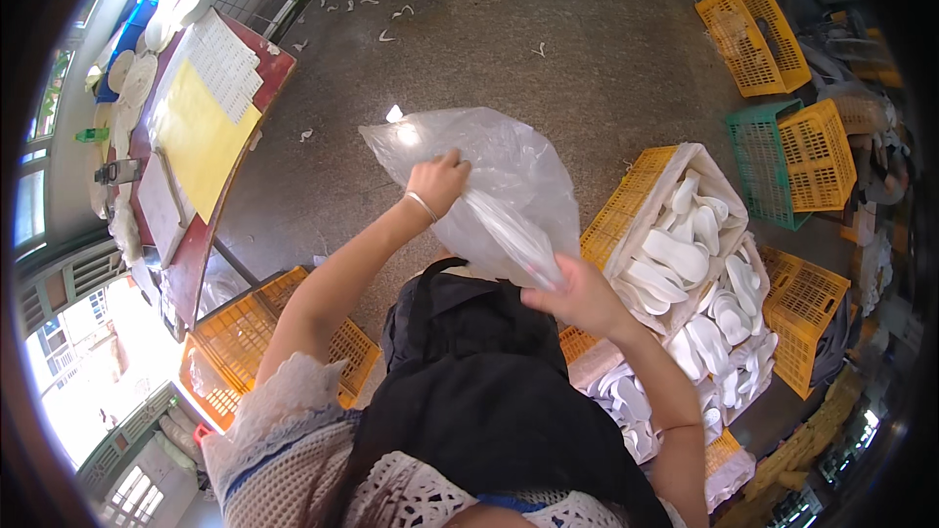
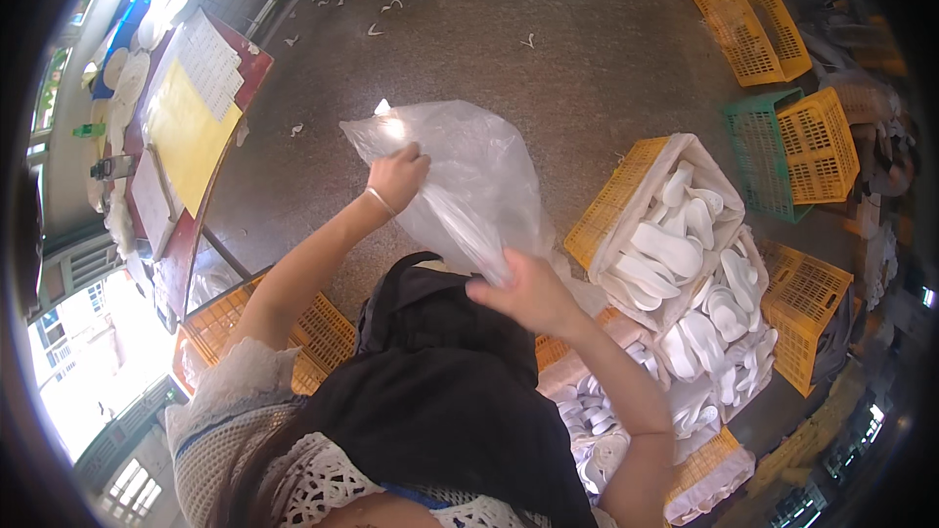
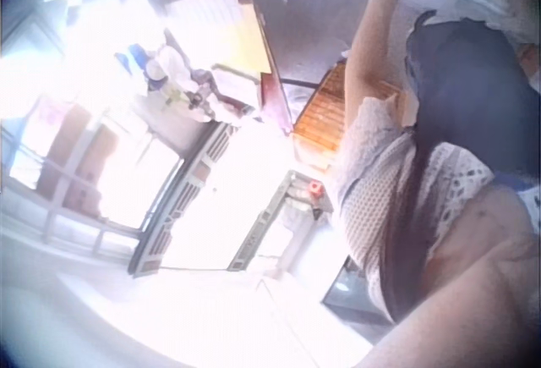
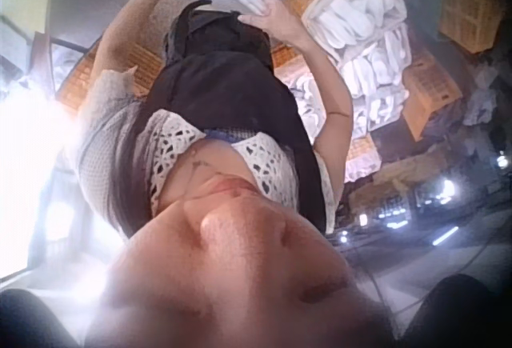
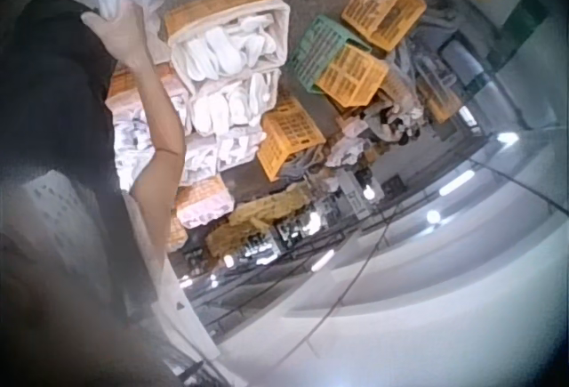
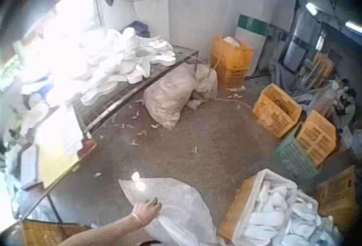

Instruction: The person picks up white slipper soles from a pile on a wire rack, places them into a plastic bag, and stacks them. They repeatedly pick, align, and place the soles into the bag, occasionally adjusting the pile and the bag.

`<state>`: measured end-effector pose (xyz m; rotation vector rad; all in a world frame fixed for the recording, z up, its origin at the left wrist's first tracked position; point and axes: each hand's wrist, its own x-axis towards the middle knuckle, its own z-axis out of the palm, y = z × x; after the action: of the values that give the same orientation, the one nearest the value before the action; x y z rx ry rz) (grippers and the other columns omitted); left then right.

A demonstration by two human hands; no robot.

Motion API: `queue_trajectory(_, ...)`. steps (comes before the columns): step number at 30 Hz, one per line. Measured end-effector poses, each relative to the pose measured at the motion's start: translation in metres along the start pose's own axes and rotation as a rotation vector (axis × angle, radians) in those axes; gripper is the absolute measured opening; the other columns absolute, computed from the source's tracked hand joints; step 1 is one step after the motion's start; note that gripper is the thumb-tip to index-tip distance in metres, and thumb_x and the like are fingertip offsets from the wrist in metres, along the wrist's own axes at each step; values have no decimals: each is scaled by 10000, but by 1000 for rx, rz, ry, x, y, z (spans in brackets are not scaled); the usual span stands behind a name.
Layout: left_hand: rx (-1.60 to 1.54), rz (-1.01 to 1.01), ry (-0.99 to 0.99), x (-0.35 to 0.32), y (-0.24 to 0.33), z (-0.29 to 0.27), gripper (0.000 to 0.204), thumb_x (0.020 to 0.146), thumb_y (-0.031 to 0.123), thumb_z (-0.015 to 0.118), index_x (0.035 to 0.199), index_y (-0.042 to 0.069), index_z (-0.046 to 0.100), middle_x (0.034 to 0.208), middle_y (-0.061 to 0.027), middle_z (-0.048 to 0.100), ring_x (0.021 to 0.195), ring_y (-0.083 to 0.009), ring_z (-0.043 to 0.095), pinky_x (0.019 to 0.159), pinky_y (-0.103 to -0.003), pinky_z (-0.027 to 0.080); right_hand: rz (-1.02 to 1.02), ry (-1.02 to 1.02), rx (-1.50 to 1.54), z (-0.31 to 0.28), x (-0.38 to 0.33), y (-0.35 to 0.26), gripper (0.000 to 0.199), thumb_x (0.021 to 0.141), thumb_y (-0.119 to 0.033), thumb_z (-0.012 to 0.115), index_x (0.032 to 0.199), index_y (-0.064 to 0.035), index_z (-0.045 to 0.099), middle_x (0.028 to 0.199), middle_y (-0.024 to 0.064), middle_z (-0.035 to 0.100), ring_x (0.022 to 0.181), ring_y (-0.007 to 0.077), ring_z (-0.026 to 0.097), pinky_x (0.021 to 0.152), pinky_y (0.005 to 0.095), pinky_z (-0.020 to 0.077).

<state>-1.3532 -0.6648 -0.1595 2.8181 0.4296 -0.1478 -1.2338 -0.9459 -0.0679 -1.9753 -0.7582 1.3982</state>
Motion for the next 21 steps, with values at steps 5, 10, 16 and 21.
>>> queue_trajectory(5, 93, -627, 159, 69, -131, -28, 186, 864, 167, 546, 957, 141, 705, 1008, -109, 695, 981, -298, 667, 806, -431, 545, 229, 768, -988, -162, -21, -10, 150, 864, -37, 452, 938, -61, 582, 818, 182, 620, 842, 360, 631, 718, 484, 498)
queue_trajectory(10, -491, -178, 925, 39, -184, -78, 296, 719, -92, 498, 993, 0, 560, 963, -159, 656, 885, -260, 637, 769, -344, 491, -23, 1455, -520, -243, -33, 144, 458, 835, -203, 614, 1257, -41, 546, 1285, 208, 568, 1152, 388, 558, 996, 446, 423)
queue_trajectory(16, -828, -881, -642, -217, -46, 34, 461, 950, 239, 511, 1331, -20, 503, 1271, -187, 597, 1172, -266, 583, 997, -374, 447, 545, -37, -599, 18, -76, 287, 437, 821, -171, 622, 1217, 1, 549, 1210, 203, 600, 1140, 378, 559, 1006, 440, 405)
queue_trajectory(21, -1773, -1237, 167, -193, -35, 49, 406, 946, 177, 544, 1314, 10, 510, 1215, -104, 621, 1103, -208, 610, 934, -367, 501, 120, 147, -187, 11, -15, 181, 360, 818, -135, 610, 1155, -14, 578, 1157, 182, 614, 1102, 356, 575, 970, 423, 425)
